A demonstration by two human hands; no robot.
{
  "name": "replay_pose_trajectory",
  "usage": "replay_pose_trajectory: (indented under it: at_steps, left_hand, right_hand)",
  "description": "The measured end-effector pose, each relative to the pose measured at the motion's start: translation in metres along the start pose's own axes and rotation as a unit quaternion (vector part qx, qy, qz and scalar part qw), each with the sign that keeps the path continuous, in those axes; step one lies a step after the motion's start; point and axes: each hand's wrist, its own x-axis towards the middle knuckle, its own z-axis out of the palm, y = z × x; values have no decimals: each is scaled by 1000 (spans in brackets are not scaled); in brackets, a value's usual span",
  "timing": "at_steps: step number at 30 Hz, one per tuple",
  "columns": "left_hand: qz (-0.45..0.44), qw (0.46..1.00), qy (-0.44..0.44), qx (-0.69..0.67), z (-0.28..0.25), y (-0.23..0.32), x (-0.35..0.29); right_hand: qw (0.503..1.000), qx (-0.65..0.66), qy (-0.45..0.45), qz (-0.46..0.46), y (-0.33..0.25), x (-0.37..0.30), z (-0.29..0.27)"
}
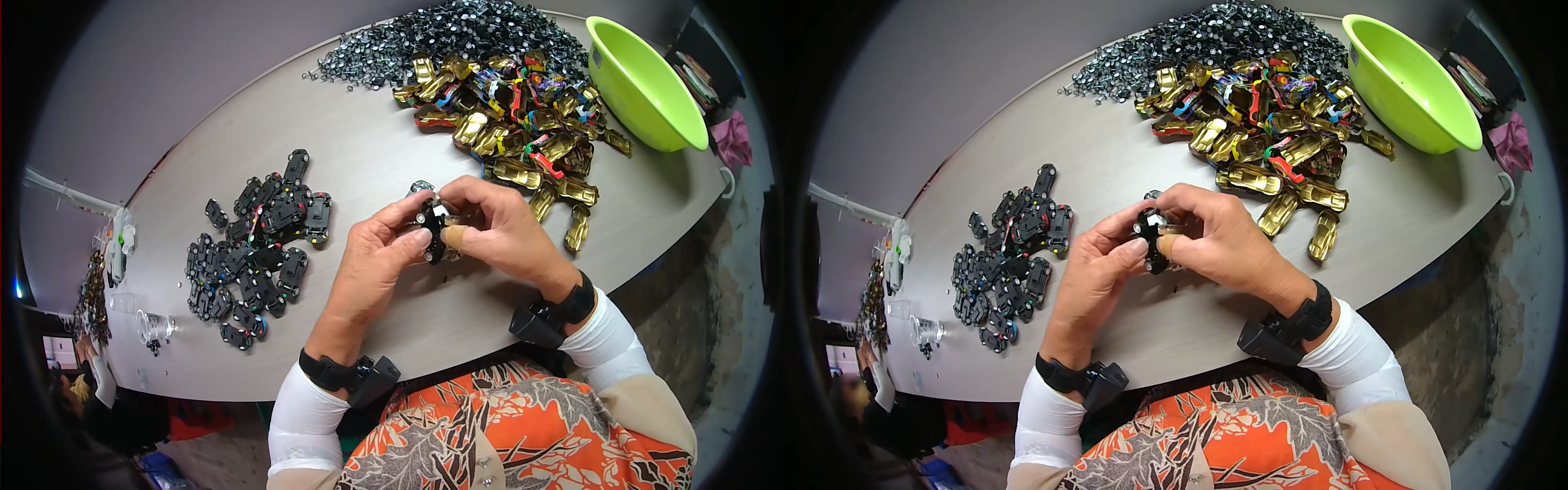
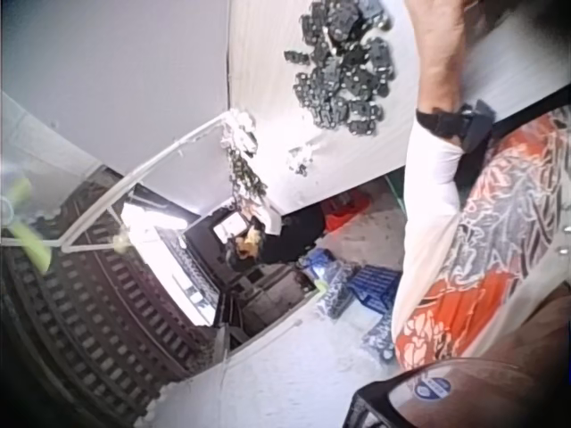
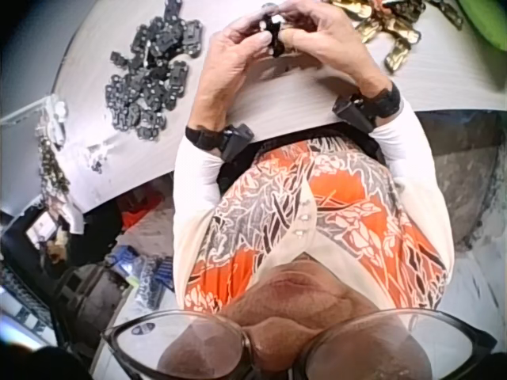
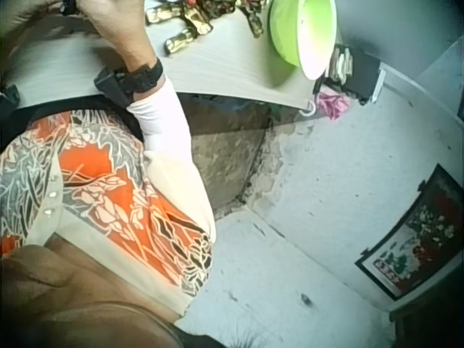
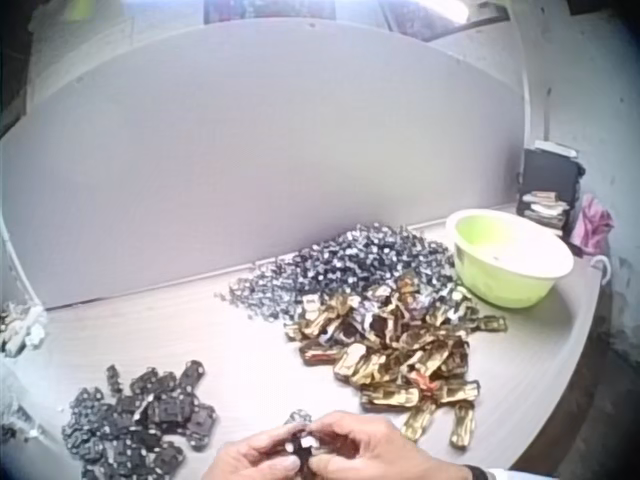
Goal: The person assembles small toy cars by hand, picking up black chassis and colorful bodies from piles on a table. They fit the bodies onto the chassis one by one and place the completed units into a green bowl.
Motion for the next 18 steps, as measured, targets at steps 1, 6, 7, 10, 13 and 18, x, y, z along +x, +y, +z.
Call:
replay_pose_trajectory:
  at_steps: [1,6,7,10,13,18]
  left_hand:
    - [-10,1000,-3,-19,0,3,-1]
    - [-6,998,-45,-36,-4,4,0]
    - [-7,998,-47,-38,-3,4,-1]
    - [6,993,-34,-117,-2,10,0]
    - [5,991,-39,-130,-3,11,3]
    - [9,991,-41,-129,-2,11,2]
  right_hand:
    - [998,56,-6,30,0,0,-1]
    - [993,110,6,47,-1,0,-4]
    - [988,147,8,47,2,0,-2]
    - [991,126,42,16,2,-1,-2]
    - [992,109,56,-15,-1,-2,-2]
    - [996,59,54,-35,-5,-5,1]
